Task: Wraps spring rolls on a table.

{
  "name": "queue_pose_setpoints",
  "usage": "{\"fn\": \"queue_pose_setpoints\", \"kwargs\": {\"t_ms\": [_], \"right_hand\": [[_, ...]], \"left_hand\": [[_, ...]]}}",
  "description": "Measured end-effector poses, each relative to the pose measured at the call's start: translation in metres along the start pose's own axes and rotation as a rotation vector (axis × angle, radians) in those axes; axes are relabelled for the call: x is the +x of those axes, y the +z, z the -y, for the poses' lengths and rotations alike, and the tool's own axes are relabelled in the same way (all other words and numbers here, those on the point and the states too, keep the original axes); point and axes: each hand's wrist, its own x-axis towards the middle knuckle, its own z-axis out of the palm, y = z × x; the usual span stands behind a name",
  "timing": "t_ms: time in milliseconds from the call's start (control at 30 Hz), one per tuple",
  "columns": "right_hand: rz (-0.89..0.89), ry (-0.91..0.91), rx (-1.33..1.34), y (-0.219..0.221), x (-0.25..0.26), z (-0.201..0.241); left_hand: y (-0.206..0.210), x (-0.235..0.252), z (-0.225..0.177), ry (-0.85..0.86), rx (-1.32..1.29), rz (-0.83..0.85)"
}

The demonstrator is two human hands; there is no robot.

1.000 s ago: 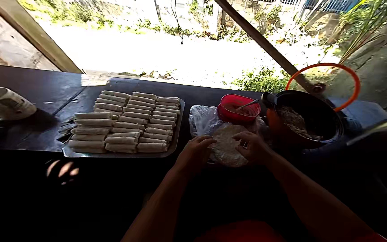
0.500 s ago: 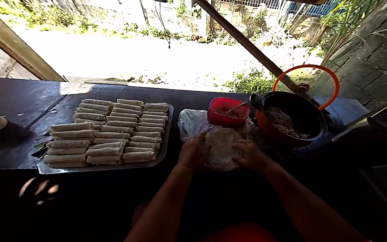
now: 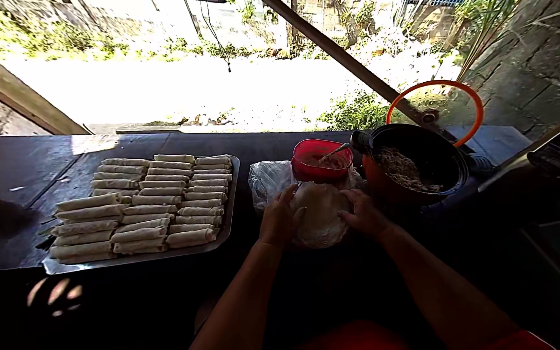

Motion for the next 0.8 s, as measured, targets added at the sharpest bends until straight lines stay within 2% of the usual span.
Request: {"fn": "queue_pose_setpoints", "kwargs": {"t_ms": [100, 200, 333, 433, 633, 800], "right_hand": [[0.036, 0.052, -0.021, -0.001, 0.007, 0.006], [0.056, 0.091, -0.040, -0.002, 0.018, 0.014], [0.102, 0.154, -0.026, -0.003, 0.033, 0.015], [0.148, 0.190, -0.015, -0.003, 0.037, 0.014], [0.205, 0.179, -0.039, -0.003, 0.044, 0.014], [0.210, 0.131, 0.111, -0.006, 0.045, 0.004]], "left_hand": [[0.003, 0.004, 0.001, -0.007, 0.006, -0.002], [0.009, 0.004, 0.014, 0.060, -0.033, -0.034], [0.014, 0.001, 0.028, 0.161, -0.338, -0.156], [0.012, -0.002, 0.029, 0.146, -0.530, -0.214], [0.013, -0.003, 0.028, 0.103, -0.426, -0.237], [0.011, 0.005, 0.025, -0.037, -0.216, -0.066]]}}
